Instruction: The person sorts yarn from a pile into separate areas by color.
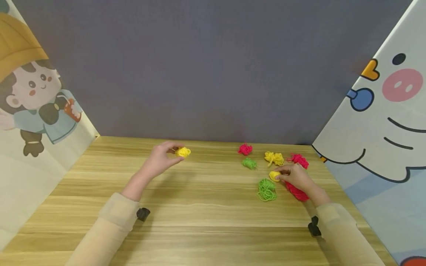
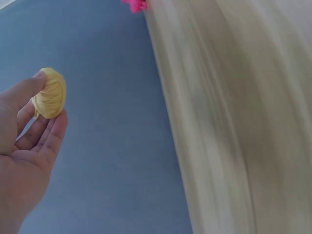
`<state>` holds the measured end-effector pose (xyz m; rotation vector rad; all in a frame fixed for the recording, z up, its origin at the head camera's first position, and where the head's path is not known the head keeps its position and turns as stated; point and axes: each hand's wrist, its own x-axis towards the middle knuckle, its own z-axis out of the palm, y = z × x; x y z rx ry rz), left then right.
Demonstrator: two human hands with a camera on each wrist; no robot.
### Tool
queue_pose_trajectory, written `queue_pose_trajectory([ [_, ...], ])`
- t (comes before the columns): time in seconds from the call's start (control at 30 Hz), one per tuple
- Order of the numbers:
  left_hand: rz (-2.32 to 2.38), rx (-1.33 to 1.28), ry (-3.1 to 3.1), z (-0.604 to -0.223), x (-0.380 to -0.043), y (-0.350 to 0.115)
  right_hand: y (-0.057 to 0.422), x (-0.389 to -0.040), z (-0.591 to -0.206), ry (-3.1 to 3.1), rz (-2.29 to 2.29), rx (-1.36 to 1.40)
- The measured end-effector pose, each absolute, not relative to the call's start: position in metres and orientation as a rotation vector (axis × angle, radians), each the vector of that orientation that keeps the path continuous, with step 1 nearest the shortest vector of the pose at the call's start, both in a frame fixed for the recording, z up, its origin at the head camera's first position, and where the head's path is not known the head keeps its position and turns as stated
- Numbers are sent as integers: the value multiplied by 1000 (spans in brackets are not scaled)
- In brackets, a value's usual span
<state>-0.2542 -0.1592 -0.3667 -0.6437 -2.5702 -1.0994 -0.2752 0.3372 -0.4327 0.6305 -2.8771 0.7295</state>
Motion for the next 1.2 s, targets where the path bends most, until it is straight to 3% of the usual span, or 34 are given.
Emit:
queue_pose_trajectory([
  [0.53,-1113,-474,-2597,-390,-279,-199,336,-275,-432,-2882,729,605],
  [1.2,-1092,-565,-2760,-412,-313,-229,335,-276,-431,-2883,774,600],
])
